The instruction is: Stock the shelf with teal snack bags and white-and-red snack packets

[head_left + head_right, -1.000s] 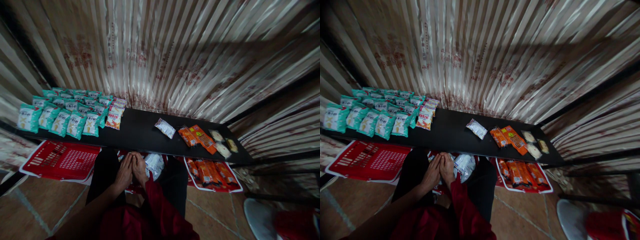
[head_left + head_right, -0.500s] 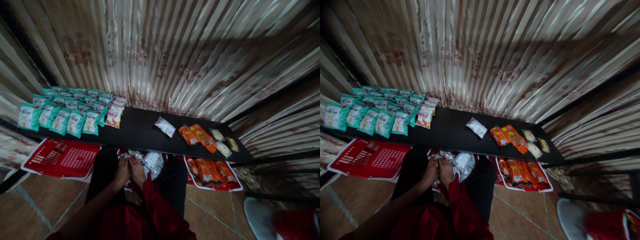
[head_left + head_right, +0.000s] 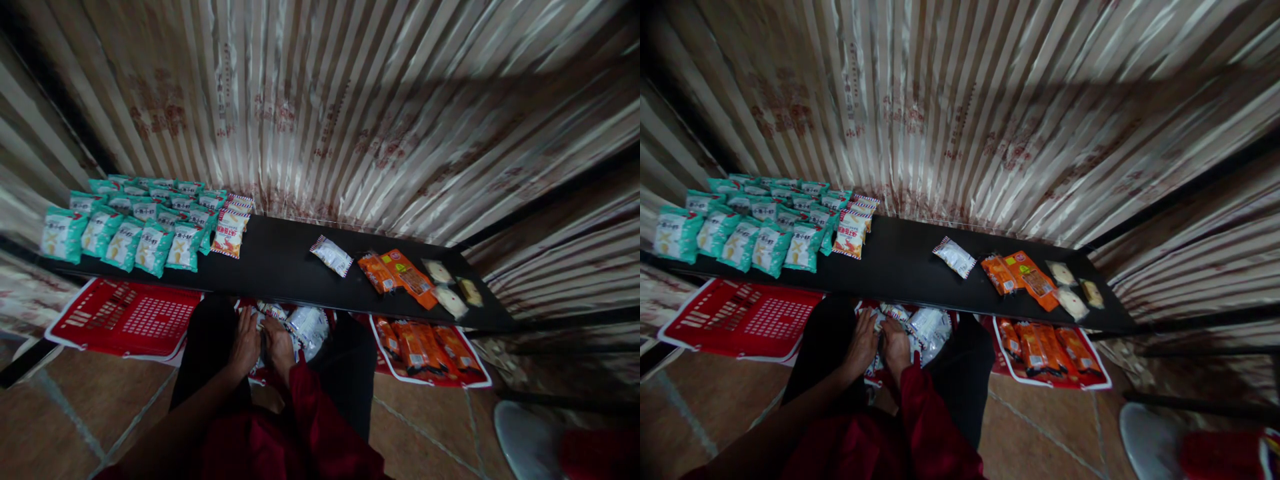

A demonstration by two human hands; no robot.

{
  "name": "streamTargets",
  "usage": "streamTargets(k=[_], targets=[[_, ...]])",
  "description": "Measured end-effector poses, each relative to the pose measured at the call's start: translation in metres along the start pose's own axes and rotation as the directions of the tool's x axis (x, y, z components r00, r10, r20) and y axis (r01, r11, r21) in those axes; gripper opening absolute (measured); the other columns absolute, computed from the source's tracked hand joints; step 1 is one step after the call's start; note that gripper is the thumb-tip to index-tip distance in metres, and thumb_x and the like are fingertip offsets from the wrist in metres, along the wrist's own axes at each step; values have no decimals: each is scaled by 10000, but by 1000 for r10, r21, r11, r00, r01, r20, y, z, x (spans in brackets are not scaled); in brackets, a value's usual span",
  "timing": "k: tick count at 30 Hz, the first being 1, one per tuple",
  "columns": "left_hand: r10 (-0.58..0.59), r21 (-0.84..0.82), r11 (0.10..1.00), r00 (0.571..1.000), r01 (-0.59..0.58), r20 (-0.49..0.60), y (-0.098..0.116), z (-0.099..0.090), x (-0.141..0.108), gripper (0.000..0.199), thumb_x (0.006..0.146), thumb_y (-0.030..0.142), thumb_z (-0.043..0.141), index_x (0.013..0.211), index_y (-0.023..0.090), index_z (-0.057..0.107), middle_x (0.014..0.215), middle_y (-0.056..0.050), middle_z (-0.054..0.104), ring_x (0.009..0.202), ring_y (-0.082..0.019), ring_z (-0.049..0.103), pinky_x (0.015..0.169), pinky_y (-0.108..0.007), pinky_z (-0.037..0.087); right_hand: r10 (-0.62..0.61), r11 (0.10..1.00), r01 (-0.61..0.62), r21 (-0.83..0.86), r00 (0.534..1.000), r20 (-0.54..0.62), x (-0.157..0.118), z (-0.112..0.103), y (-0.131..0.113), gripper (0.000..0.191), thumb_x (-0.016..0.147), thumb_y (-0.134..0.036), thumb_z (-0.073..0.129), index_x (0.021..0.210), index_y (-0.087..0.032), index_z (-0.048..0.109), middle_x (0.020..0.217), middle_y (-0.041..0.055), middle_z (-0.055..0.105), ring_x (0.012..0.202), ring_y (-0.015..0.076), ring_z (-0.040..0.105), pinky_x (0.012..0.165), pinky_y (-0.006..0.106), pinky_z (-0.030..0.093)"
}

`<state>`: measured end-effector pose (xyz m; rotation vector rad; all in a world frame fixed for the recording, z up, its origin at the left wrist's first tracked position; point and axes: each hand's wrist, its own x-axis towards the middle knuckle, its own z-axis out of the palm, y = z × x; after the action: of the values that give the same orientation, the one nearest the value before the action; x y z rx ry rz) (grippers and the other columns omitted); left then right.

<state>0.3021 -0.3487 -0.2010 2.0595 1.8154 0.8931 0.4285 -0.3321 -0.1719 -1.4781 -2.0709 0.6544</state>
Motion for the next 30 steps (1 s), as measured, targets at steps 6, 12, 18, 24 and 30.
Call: streamTargets(k=[6,12,18,24,30], targets=[[105,116,988,994,-100,-38,15,-15,4,461,866,111,338,1308,91,465,1459,-187,378,1416,-297,189,1074,-524,338,56,979,-33,203,992,-110,-5,-5,-4,352,864,-152,424,1085,-176,697,1135,113,685,1098,226,624,994,395,468],[191,174,968,981,-181,-41,24,-29,8,438,907,170,341,1321,90,457,1444,-187,402,1408,-299,221,1096,-536,273,162,936,-92,340,970,-182,-10,-15,-8,297,866,-250,476,1034,-210,718,1095,90,705,1045,221,650,962,393,491],[140,16,990,988,-139,-65,27,-38,12,440,942,206,290,1363,110,374,1511,-173,281,1431,-256,149,1115,-495,266,257,871,-171,460,958,-129,-13,-28,-8,303,862,-317,483,1027,-212,714,1094,69,706,1032,210,643,973,384,467],[-34,-147,989,996,22,-80,28,-47,23,473,938,241,297,1400,142,311,1504,-160,295,1397,-248,259,1116,-484,285,371,739,-269,618,928,-40,-13,-44,-13,308,795,-423,562,954,-220,730,999,42,732,956,241,647,925,408,471],[-85,-201,977,995,71,-58,24,-54,35,456,928,253,262,1336,135,425,1343,-142,518,1262,-239,463,1062,-457,373,412,589,-300,751,910,40,-8,-59,-22,308,730,-418,623,898,-185,733,897,49,738,841,235,642,815,367,485]])
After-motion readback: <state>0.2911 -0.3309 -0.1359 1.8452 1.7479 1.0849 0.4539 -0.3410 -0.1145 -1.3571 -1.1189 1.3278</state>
